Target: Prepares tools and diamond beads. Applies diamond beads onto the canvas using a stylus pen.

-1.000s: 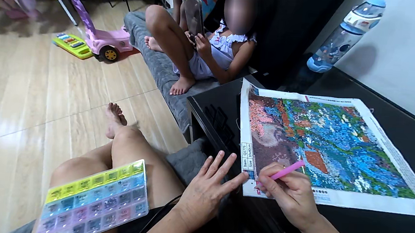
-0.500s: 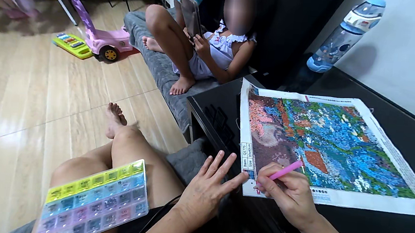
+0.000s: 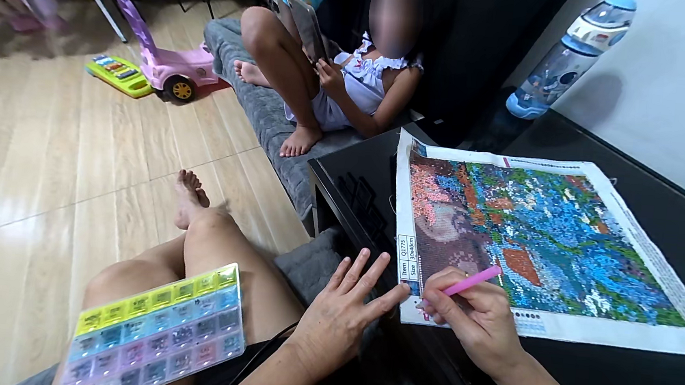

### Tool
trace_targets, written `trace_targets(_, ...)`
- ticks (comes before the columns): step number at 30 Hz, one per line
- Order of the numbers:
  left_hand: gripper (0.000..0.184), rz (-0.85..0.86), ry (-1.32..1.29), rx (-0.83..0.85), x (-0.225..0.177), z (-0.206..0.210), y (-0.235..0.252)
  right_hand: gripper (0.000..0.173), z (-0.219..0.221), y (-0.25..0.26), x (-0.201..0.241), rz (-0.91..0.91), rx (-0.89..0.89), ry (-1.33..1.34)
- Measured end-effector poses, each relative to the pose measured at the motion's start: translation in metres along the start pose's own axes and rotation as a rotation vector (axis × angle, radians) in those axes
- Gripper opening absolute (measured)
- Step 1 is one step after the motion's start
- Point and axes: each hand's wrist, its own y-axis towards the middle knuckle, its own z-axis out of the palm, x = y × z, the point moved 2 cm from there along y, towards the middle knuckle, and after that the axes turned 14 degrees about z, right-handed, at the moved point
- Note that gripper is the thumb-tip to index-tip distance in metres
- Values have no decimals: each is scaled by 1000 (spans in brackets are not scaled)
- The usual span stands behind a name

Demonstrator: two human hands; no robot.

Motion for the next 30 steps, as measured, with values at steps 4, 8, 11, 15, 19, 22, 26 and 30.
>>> trace_targets(4, 87, -5, -2, 5, 0, 0, 0, 27, 0, 0, 0, 3, 10, 6)
trace_targets(8, 87, -2, -5, 7, 0, 0, 0, 27, 0, -1, -1, 11, 14, 17)
trace_targets(11, 87, -2, -3, 1, 0, 0, 0, 26, 1, -1, -1, 24, 15, 38)
trace_targets(15, 88, -2, -3, 3, 0, 0, 0, 25, 2, -1, -1, 67, 29, 81)
trace_targets(19, 88, -7, -14, 1, 0, 1, 0, 22, 1, -1, 1, 115, 29, 128)
trace_targets(22, 88, -5, -13, -1, 0, 1, 0, 21, -2, -1, 2, 115, 2, 134)
trace_targets(26, 89, -2, -11, 1, 0, 1, 0, 17, -8, 2, 2, 121, -90, 106)
trace_targets(30, 87, -3, -13, -4, -1, 0, 1, 15, -11, 3, 1, 135, -203, 74)
